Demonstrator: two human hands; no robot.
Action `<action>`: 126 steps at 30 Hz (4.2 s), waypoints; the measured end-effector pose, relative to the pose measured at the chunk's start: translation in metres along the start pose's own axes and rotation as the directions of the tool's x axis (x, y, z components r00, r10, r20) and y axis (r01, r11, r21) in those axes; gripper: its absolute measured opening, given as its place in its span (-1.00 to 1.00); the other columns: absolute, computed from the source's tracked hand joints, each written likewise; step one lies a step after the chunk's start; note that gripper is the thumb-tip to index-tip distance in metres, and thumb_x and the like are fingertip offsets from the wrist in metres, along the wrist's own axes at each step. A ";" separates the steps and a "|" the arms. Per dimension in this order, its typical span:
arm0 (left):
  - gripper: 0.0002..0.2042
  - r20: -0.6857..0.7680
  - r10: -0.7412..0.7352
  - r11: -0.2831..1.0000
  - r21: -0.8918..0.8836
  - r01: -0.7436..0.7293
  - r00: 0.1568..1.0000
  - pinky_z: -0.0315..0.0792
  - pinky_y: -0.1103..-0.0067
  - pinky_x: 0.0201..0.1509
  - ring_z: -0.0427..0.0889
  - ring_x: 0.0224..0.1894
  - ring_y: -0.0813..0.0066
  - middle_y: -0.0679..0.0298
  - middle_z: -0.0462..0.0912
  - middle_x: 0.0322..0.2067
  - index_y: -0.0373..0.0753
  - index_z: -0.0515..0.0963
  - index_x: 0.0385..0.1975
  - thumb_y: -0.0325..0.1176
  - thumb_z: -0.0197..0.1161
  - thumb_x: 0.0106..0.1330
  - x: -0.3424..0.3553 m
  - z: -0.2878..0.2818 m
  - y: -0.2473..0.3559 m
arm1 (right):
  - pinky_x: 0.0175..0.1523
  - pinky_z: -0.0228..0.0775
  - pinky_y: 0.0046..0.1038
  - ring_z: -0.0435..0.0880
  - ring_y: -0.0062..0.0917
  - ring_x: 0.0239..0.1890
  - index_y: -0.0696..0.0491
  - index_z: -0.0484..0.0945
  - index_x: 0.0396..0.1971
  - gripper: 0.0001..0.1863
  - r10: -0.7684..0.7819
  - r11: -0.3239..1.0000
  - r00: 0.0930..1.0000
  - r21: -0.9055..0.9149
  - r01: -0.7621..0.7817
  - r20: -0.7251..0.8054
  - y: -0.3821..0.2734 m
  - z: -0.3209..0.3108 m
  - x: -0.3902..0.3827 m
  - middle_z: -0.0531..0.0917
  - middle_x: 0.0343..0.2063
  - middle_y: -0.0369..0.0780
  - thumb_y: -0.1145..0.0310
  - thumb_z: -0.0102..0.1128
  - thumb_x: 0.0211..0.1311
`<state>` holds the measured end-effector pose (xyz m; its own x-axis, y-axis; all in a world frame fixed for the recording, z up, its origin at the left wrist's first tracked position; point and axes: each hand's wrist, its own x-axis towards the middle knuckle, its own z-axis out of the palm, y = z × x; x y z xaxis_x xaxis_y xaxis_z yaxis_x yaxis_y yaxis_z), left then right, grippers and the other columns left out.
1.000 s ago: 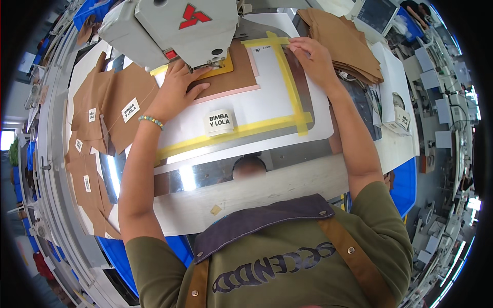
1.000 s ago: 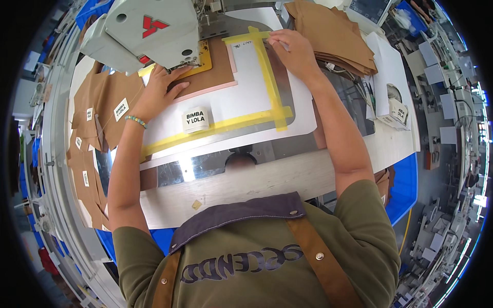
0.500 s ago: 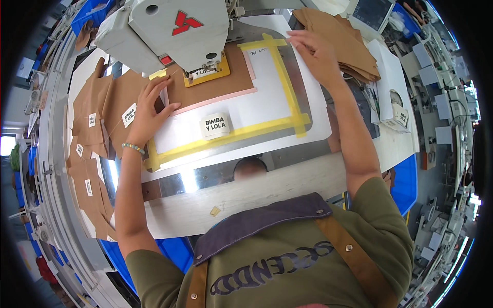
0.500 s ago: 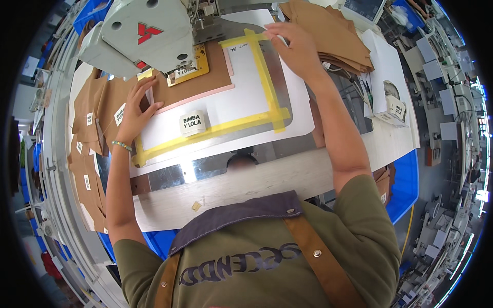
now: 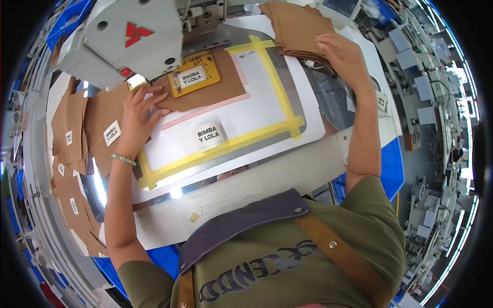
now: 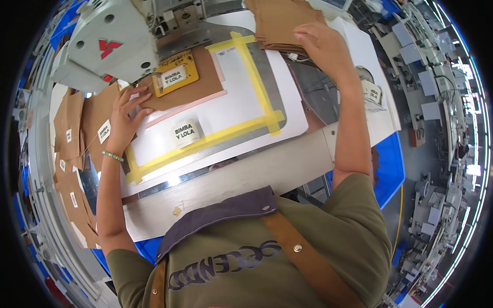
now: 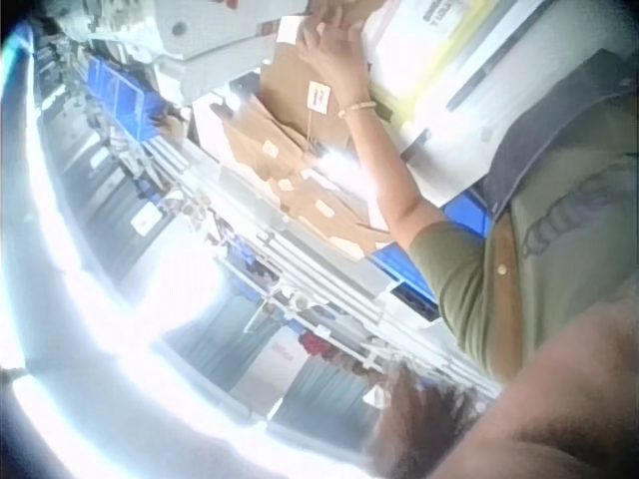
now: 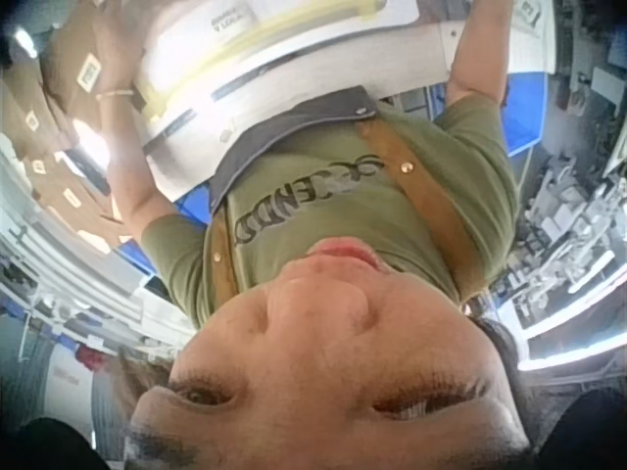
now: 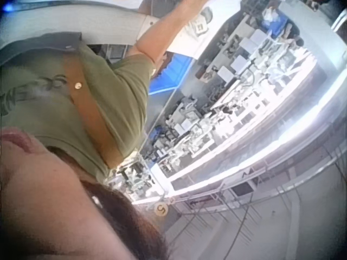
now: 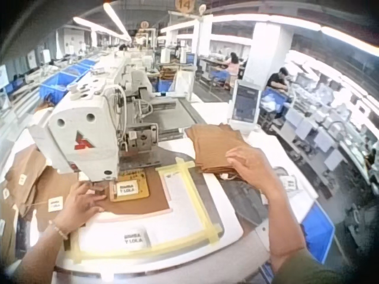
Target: The person positions fabric pieces and labels into a sewing machine jig, stitches the labels onto the fabric pieces using the machine, and stacks the completed pieces.
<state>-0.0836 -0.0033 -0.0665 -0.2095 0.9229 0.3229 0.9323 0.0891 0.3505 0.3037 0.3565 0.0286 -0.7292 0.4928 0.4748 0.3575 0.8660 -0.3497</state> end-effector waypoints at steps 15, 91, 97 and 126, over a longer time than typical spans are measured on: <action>-0.82 -0.159 0.064 0.940 0.341 -0.006 0.985 0.61 0.27 0.03 0.72 -0.05 0.15 0.19 0.70 -0.15 -0.30 0.73 -0.17 -0.62 0.34 0.25 -0.086 -0.050 -0.043 | 0.10 0.63 -0.20 0.79 -0.20 -0.02 0.06 0.83 -0.08 -0.79 -0.101 0.938 0.991 -0.322 0.124 0.089 0.008 0.054 0.008 0.84 -0.08 -0.19 0.31 0.42 0.39; -0.94 -0.061 0.184 0.923 -0.331 -0.193 0.981 0.64 0.32 -0.12 0.74 -0.22 0.05 0.11 0.74 -0.23 -0.35 0.68 -0.20 -0.54 0.38 0.40 0.058 0.050 0.098 | -0.21 0.57 -0.63 0.74 -0.74 -0.28 0.18 0.74 0.04 -0.79 0.538 0.533 0.818 0.670 -0.517 0.204 -0.004 0.090 0.008 0.83 -0.23 -0.32 0.43 0.31 0.53; -0.92 -0.079 0.254 0.927 -0.265 -0.266 0.964 0.66 0.33 -0.08 0.76 -0.17 0.07 0.11 0.75 -0.22 -0.33 0.72 -0.18 -0.51 0.41 0.41 0.056 0.049 0.095 | -0.29 0.60 -0.59 0.73 -0.74 -0.35 0.17 0.76 -0.03 -0.79 0.503 0.662 0.852 0.569 -0.488 0.145 0.005 0.091 0.023 0.82 -0.33 -0.34 0.43 0.36 0.43; -0.71 0.073 0.272 0.843 0.462 -0.274 0.960 0.66 0.41 0.06 0.68 -0.07 0.28 0.21 0.66 -0.10 -0.37 0.67 -0.02 -0.55 0.33 0.24 -0.023 0.003 0.064 | 0.69 -0.12 0.27 0.18 -0.26 0.70 0.08 0.49 0.50 -0.32 -0.313 0.926 0.864 -0.075 0.370 0.396 -0.110 0.108 -0.057 0.40 0.59 -0.19 -0.12 0.05 0.67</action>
<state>-0.0184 -0.0182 -0.0541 0.0739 0.9371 0.3410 0.9799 -0.0047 -0.1994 0.2428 0.2238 -0.0471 -0.9723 0.1212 0.1997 0.1055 0.9906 -0.0876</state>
